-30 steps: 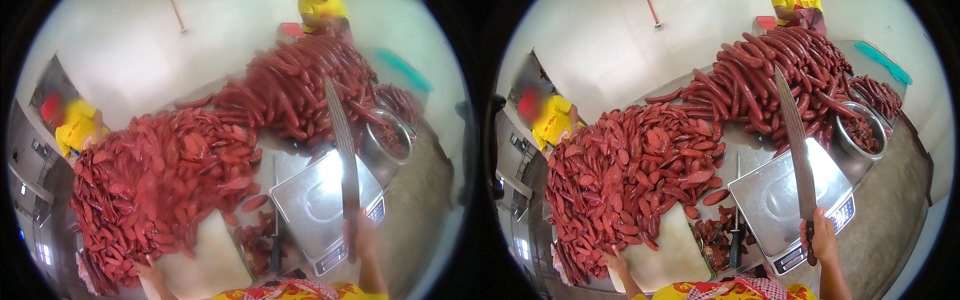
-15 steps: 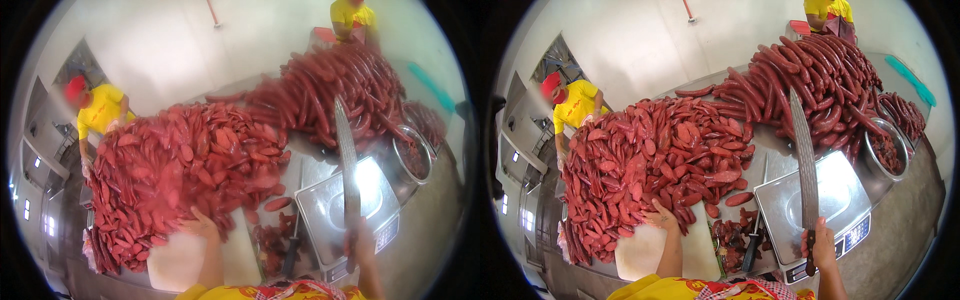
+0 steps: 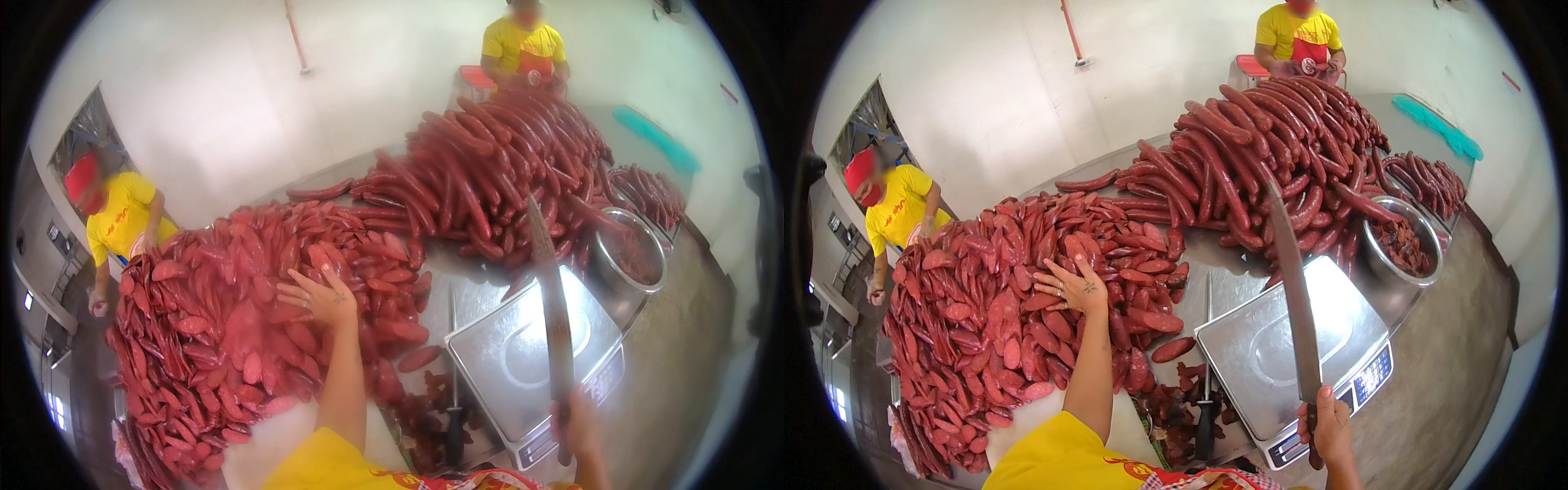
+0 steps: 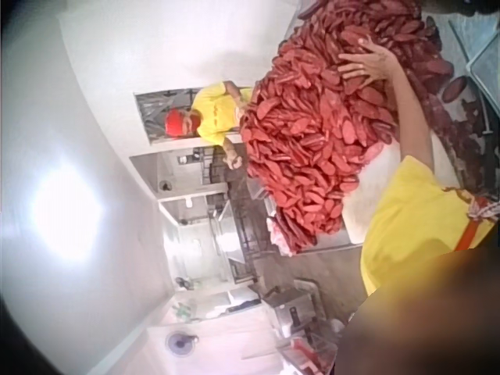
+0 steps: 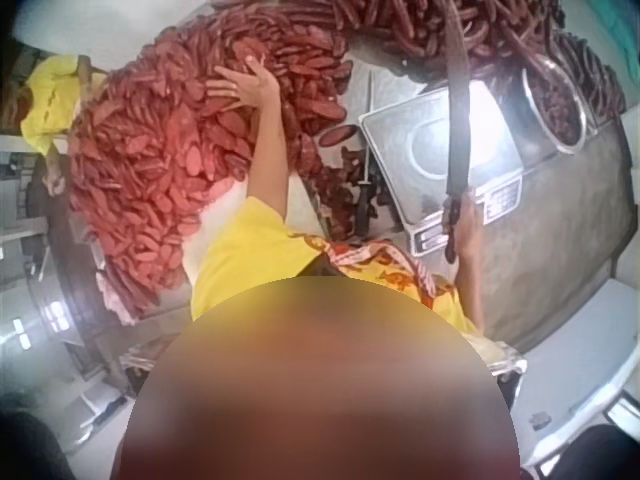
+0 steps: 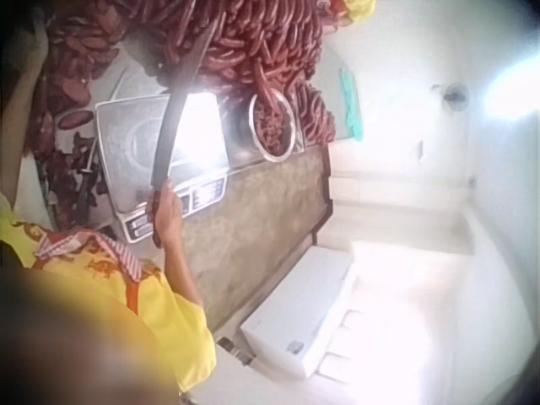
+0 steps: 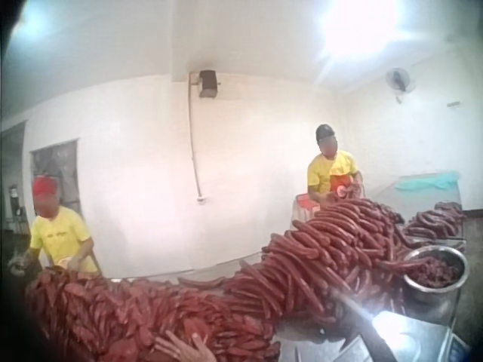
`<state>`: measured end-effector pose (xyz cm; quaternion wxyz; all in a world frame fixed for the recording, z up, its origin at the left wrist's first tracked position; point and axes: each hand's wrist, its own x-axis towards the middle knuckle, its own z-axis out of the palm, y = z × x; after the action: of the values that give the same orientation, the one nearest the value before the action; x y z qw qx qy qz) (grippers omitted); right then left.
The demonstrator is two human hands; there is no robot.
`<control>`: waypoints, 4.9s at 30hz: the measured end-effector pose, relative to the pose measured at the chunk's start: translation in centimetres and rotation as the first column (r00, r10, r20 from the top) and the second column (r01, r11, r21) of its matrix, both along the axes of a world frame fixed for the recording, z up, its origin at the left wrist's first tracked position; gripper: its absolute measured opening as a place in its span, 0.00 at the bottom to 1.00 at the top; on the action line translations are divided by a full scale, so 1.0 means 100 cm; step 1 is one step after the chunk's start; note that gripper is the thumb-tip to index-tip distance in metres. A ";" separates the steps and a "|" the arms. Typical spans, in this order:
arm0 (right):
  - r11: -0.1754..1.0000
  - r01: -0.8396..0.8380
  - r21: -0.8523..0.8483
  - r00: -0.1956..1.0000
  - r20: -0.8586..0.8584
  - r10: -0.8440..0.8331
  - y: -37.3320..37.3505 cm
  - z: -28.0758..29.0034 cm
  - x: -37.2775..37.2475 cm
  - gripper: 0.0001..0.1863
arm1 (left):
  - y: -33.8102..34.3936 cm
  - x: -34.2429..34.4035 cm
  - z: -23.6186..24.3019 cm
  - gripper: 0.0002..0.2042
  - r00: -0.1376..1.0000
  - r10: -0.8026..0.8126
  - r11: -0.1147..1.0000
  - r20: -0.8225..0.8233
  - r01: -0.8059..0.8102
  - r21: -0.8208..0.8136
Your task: The person slices long pieces of red meat into smaller segments on a white cutting board using a knife. The cut pieces are gathered and moved to a pile on the table. The person also uses a sharpening steel to sharpen the knife during the process.
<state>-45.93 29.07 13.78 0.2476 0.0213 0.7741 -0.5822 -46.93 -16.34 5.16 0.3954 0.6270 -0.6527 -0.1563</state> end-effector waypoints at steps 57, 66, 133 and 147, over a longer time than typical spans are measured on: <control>0.959 0.220 -0.178 0.968 -0.079 -0.237 0.006 0.001 -0.006 0.29 | -0.086 -0.072 0.187 0.17 0.181 -0.513 0.311 0.839 0.950 -0.014; 0.990 -0.134 -0.044 0.977 -0.174 0.125 -0.014 0.029 0.053 0.36 | 0.053 0.188 0.140 0.21 0.216 -0.889 0.310 0.404 0.933 0.182; 0.062 -0.730 0.680 0.061 -0.026 0.998 -0.047 -0.028 0.148 0.26 | 0.189 0.398 -0.056 0.14 0.719 -0.651 0.652 0.244 0.694 -0.305; 0.129 -0.786 0.605 0.060 -0.133 0.989 -0.141 -0.086 0.195 0.26 | 0.182 0.404 -0.050 0.15 0.686 -0.697 0.613 0.210 0.721 -0.322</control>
<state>-26.41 14.99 5.19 0.3315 -0.5817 0.7345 -0.1106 -6.54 1.82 0.20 0.3938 0.2332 -0.8763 -0.1503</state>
